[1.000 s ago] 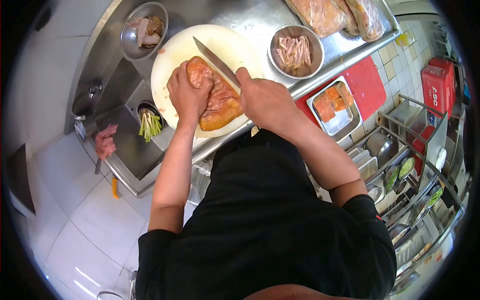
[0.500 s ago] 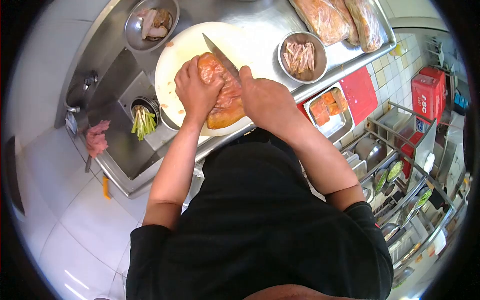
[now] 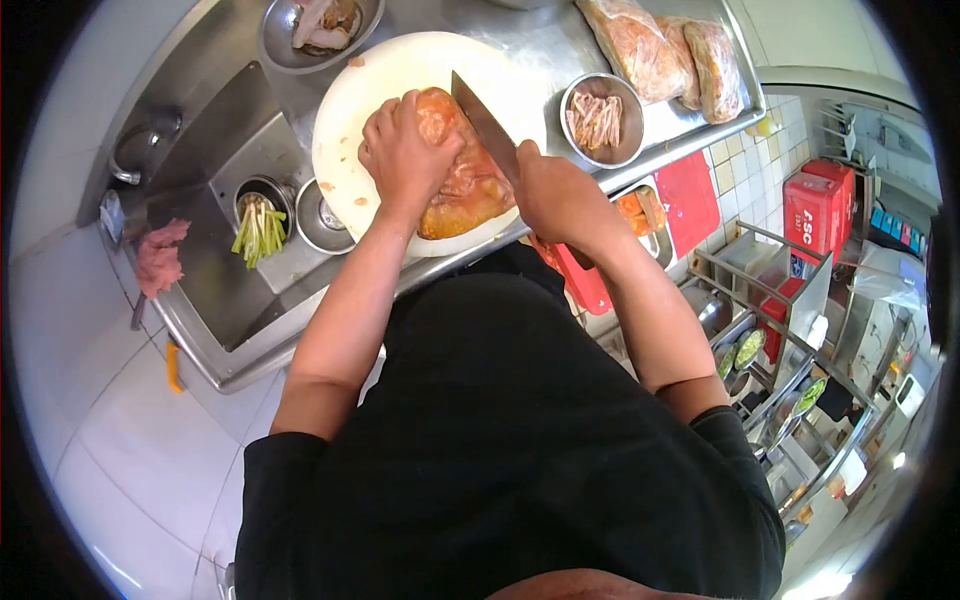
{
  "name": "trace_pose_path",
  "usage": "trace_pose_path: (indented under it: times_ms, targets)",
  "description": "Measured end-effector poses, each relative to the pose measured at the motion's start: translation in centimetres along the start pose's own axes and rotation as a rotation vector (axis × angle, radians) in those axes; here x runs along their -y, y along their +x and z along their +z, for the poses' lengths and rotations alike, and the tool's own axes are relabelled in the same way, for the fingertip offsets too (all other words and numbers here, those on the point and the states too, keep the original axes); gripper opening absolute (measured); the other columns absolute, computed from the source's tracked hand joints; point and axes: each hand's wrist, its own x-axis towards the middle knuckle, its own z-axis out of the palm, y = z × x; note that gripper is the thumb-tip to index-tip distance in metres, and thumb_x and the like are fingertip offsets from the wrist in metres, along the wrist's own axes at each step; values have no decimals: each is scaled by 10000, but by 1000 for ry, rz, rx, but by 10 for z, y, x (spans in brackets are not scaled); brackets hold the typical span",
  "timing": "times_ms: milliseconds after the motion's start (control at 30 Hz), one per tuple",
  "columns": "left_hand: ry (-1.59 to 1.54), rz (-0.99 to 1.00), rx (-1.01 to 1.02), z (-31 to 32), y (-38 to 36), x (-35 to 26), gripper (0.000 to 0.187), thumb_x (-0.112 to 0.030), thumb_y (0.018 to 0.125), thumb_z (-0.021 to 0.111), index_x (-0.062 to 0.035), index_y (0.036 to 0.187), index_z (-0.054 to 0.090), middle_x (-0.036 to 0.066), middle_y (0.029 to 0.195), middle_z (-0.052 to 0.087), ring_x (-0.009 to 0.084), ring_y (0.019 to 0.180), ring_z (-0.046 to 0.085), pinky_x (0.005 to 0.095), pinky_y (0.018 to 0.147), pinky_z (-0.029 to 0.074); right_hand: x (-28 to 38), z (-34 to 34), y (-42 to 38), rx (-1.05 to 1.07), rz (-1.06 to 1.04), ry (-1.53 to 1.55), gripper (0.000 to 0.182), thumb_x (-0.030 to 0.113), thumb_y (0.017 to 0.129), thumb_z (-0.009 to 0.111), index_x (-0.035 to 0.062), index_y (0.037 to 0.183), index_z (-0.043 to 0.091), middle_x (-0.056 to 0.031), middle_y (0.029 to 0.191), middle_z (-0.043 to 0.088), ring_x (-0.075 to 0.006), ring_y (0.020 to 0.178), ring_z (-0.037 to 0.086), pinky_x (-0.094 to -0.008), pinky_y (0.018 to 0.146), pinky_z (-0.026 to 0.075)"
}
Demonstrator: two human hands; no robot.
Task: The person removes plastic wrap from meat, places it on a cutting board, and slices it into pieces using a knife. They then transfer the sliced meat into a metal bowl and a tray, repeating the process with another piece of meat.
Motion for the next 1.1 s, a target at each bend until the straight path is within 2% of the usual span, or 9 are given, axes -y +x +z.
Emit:
trace_pose_path:
  times_ms: [67,133,200,433,633,733,833,900,1100]
  targets:
    - [-7,-19,23,-3,0,-2,796,-425,813,818,-161,1520,565,140,1516,537,362,1447,441,566,1170,373,4,-5,-17,9,16,6,205,82,999,520,-68,1139,521,-339,956,724,-500,960,726,-579,853,566]
    - [-11,-49,43,-3,2,-1,793,-427,818,817,-164,1521,564,138,1521,531,359,1455,432,572,1171,366,3,-9,-39,91,141,-7,209,65,991,523,-74,1147,517,-345,967,722,-513,973,718,-588,861,561]
    - [-24,-13,6,3,0,2,804,-436,799,828,-165,1503,549,138,1505,520,363,1454,416,607,1153,336,-2,-6,-45,144,133,1,215,41,987,499,-83,1163,515,-362,989,719,-521,996,715,-589,877,558]
    - [28,-55,86,-5,0,-4,800,-476,835,794,-186,1538,546,127,1533,517,344,1475,410,580,1180,345,-3,15,-21,15,83,41,228,20,969,495,-94,1167,508,-383,982,713,-526,1003,717,-591,885,561]
    - [-30,-31,41,0,-1,0,805,-457,810,799,-167,1519,551,127,1500,524,351,1454,415,604,1150,333,-5,17,-41,126,146,18,210,8,966,497,-84,1154,509,-374,985,721,-518,1007,726,-581,889,573]
    - [30,-40,59,-1,-1,-1,812,-495,832,791,-188,1543,546,129,1526,533,349,1452,440,577,1169,361,-15,45,-17,41,90,38,216,14,968,504,-75,1165,504,-367,978,725,-513,999,731,-578,887,576]
    - [20,-42,49,1,1,-1,803,-497,834,789,-193,1537,552,124,1519,541,350,1444,446,578,1160,370,-15,51,-20,-74,65,65,219,31,965,551,-77,1136,467,-367,880,704,-541,884,717,-616,801,560]
    - [29,-59,32,3,3,1,791,-495,827,795,-202,1524,565,124,1515,546,351,1437,453,584,1149,380,-10,38,-45,61,127,54,240,22,971,506,-74,1190,484,-358,936,725,-521,926,736,-602,846,578]
    - [-15,-39,30,3,1,3,797,-485,820,805,-171,1514,570,142,1511,545,363,1449,435,612,1157,335,-30,97,-29,-3,129,97,222,34,993,477,-57,1195,476,-345,919,731,-523,899,738,-610,825,585]
